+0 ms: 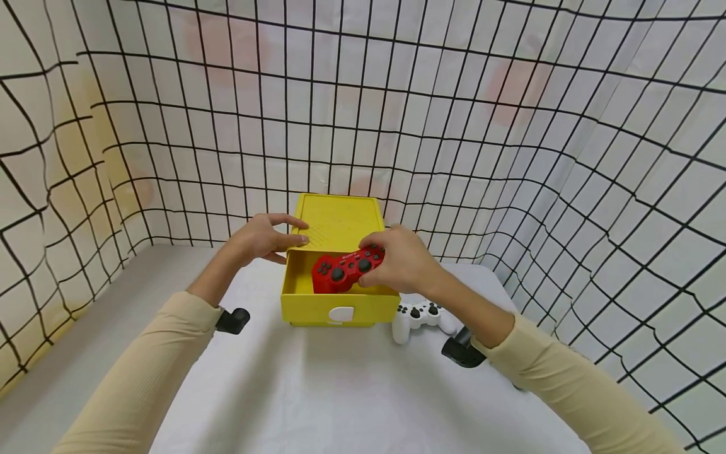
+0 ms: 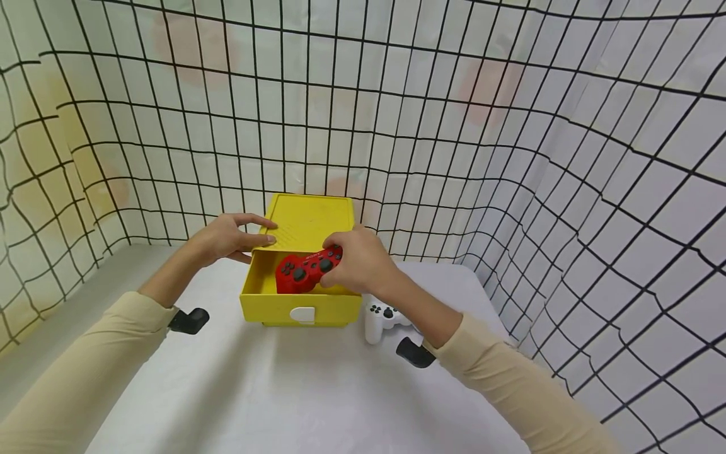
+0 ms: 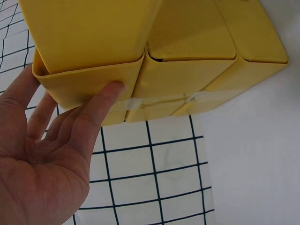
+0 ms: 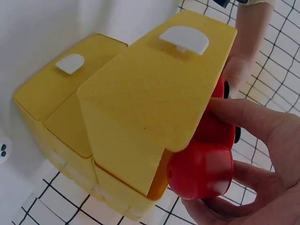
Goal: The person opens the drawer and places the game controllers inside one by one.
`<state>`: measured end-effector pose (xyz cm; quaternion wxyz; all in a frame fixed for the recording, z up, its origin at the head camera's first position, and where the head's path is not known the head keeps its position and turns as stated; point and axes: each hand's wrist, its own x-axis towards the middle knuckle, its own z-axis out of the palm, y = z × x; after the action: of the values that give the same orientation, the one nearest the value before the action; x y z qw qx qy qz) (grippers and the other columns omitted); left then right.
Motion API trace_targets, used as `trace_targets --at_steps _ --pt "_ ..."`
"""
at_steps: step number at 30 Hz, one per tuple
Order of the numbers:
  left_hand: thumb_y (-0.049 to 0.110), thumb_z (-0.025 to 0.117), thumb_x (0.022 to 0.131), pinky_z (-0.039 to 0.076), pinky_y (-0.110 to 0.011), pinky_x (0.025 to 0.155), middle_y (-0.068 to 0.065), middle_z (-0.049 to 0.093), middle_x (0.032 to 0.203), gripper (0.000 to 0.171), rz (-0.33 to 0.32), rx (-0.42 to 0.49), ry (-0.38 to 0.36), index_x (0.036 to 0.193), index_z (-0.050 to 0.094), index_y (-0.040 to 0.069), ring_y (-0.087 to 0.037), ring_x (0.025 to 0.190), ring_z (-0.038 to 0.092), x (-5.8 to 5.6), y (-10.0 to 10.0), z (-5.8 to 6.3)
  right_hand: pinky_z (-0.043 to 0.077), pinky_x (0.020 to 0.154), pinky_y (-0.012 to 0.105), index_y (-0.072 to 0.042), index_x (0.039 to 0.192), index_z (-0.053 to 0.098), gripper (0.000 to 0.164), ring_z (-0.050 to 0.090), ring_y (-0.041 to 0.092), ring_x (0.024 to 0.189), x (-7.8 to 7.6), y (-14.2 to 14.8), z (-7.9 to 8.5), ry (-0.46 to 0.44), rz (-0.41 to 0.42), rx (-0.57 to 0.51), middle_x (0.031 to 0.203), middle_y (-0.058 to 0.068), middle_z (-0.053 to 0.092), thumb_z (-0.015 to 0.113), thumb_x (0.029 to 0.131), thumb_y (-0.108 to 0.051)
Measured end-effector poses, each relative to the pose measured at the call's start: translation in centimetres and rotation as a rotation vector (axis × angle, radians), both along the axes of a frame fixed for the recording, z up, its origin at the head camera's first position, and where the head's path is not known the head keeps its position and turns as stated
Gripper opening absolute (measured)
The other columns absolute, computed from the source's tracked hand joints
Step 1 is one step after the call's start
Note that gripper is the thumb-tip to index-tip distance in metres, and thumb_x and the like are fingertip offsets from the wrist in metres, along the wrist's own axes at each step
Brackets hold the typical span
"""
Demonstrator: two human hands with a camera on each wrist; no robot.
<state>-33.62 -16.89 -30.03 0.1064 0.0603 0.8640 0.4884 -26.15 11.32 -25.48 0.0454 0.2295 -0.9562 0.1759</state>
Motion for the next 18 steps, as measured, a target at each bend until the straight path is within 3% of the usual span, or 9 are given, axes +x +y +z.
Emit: trace_targets --at_steps 9,18 --pt "0.036 0.076 0.092 0.064 -0.036 0.083 -0.015 0.064 0.133 0.051 -0.002 -0.002 -0.001 0.139 0.060 0.023 -0.034 0.115 0.063 -0.1 0.0 0.0 0.052 0.080 0.033 -0.017 0.121 0.073 0.052 0.052 0.024 0.104 0.0 -1.0 -0.4 -0.004 -0.002 0.020 0.114 0.008 0.060 0.083 0.075 -0.038" --pt "0.036 0.075 0.093 0.064 -0.036 0.083 -0.015 0.065 0.131 0.050 0.002 0.005 -0.006 0.139 0.060 0.023 -0.034 0.114 0.064 -0.1 0.0 -0.1 0.047 0.077 0.031 -0.018 0.122 0.073 0.054 0.048 0.022 0.102 0.0 -1.3 -0.9 -0.011 0.016 0.003 0.111 0.007 0.060 0.084 0.076 -0.044"
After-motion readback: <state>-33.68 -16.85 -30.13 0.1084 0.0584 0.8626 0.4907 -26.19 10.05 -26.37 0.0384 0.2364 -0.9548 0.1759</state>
